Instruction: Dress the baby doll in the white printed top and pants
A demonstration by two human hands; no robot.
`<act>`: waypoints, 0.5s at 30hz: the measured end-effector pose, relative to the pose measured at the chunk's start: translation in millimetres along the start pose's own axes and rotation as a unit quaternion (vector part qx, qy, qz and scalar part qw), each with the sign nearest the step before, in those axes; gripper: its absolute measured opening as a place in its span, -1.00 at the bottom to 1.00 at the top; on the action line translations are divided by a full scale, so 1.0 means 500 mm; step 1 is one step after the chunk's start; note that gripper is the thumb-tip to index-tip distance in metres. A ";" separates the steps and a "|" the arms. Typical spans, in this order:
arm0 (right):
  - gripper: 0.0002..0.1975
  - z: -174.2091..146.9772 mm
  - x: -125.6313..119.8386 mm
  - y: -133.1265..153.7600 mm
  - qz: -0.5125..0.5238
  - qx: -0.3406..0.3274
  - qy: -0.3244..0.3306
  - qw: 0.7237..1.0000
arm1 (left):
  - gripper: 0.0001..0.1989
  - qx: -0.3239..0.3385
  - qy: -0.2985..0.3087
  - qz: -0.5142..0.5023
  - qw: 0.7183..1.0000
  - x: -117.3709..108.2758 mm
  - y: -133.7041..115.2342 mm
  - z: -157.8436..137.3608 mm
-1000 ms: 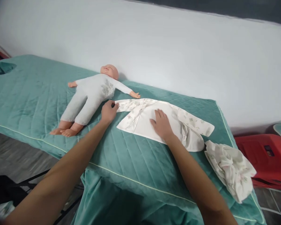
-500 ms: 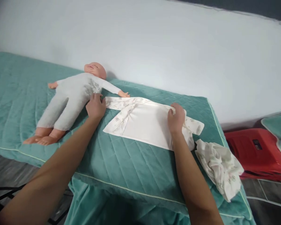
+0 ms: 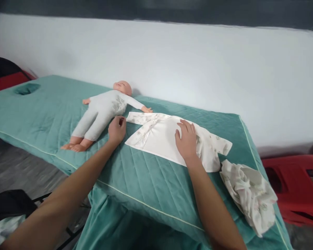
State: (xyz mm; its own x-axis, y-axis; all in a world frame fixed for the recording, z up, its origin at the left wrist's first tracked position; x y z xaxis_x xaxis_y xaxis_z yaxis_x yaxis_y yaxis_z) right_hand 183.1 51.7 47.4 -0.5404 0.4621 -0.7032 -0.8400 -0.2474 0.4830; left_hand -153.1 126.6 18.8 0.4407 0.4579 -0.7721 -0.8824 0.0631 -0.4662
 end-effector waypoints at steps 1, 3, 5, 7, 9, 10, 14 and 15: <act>-0.64 -0.009 0.012 0.026 0.023 -0.005 0.018 1.000 | -0.73 0.013 -0.004 -0.009 1.000 -0.018 0.006 0.000; -0.64 -0.015 0.043 0.072 0.067 -0.006 0.054 0.996 | -0.74 0.042 -0.033 -0.017 0.998 -0.069 0.030 0.009; -0.61 0.002 0.087 0.121 0.100 -0.011 0.091 0.991 | -0.74 0.052 -0.082 -0.016 0.995 -0.129 0.077 0.030; -0.51 0.047 0.148 0.177 0.118 -0.027 0.132 0.984 | -0.71 0.036 -0.108 -0.011 0.993 -0.173 0.139 0.058; -0.38 0.116 0.222 0.229 0.118 -0.033 0.175 0.977 | -0.63 0.000 -0.098 -0.006 0.995 -0.191 0.205 0.092; -0.32 0.157 0.262 0.246 0.102 -0.016 0.194 0.976 | -0.58 -0.026 -0.080 -0.008 0.996 -0.190 0.237 0.110; -0.24 0.322 0.401 0.290 0.039 0.064 0.206 0.976 | -0.44 -0.152 0.009 -0.068 0.986 -0.146 0.352 0.174; -0.22 0.356 0.431 0.297 0.038 0.082 0.208 0.974 | -0.45 -0.175 0.036 -0.104 0.978 -0.130 0.371 0.188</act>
State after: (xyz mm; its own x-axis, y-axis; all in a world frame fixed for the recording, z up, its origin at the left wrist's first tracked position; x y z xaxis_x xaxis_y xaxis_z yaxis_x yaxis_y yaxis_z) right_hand -49.3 266.2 60.6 -0.6028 0.0543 -0.7960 -0.7959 -0.1116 0.5951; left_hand -361.0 191.8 23.1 0.6267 0.4030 -0.6670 -0.6668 -0.1657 -0.7266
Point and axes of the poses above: each hand's wrist, its own z-axis towards the middle knuckle, its own x-axis out of the palm, y = z × x, the point moved 7 cm from there along z, towards the middle knuckle, and after that the axes turned 4 degrees about x, right-handed, at the moved point
